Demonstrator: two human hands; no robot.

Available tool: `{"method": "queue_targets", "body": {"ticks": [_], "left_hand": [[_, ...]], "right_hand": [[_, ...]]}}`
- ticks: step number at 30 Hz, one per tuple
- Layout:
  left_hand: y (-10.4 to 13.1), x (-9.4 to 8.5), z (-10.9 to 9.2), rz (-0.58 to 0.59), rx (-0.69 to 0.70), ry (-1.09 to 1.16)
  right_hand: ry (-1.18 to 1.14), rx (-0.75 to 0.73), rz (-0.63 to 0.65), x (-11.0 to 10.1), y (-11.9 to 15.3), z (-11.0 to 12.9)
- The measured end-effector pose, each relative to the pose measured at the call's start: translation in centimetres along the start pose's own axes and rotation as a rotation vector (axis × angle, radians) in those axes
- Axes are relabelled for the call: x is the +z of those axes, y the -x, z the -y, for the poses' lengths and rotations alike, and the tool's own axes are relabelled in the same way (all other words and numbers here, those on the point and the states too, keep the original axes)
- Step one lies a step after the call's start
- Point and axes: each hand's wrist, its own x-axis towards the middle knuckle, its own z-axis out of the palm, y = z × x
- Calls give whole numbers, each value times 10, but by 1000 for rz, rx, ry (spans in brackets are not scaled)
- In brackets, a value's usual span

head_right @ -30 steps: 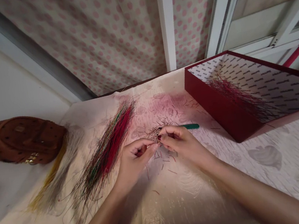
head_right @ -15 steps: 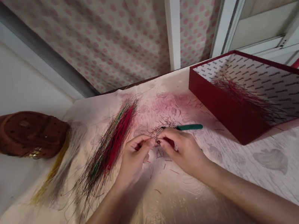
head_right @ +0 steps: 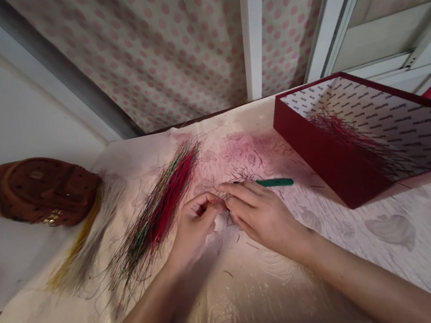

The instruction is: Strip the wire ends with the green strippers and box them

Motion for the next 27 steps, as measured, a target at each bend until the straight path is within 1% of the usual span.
{"method": "queue_targets", "body": {"ticks": [3, 6, 9, 12, 15, 18, 20, 22, 23, 24, 25, 27], "left_hand": [[-1, -4, -1, 39, 34, -33], [-1, -7, -1, 63, 75, -104], [0, -10, 1, 73, 133, -224], [1, -11, 3, 74, 197, -401], [3, -11, 2, 75, 272, -517], [5, -9, 0, 67, 326, -517], [5, -8, -1, 61, 319, -490], [5, -8, -2, 73, 264, -426], [4, -8, -2, 75, 226, -379], [4, -8, -2, 71, 186, -326], [2, -9, -2, 62, 149, -267], [0, -9, -2, 39, 80, -134]], "right_hand": [[-90, 49, 74, -2, -3, 0], [-237, 148, 79, -2, -3, 1], [-362, 310, 74, -1, -3, 0], [-503, 507, 107, -1, -3, -3], [-762, 663, 153, -2, -4, -6], [-1101, 812, 159, -2, -5, -8], [-1317, 900, 156, -1, -5, -8], [-1425, 945, 174, -1, -4, -8], [-1417, 938, 184, 0, -3, -8], [-1360, 908, 188, 0, -3, -7], [-1250, 857, 176, 0, -2, -7], [-915, 692, 108, 0, 0, -6]]}}
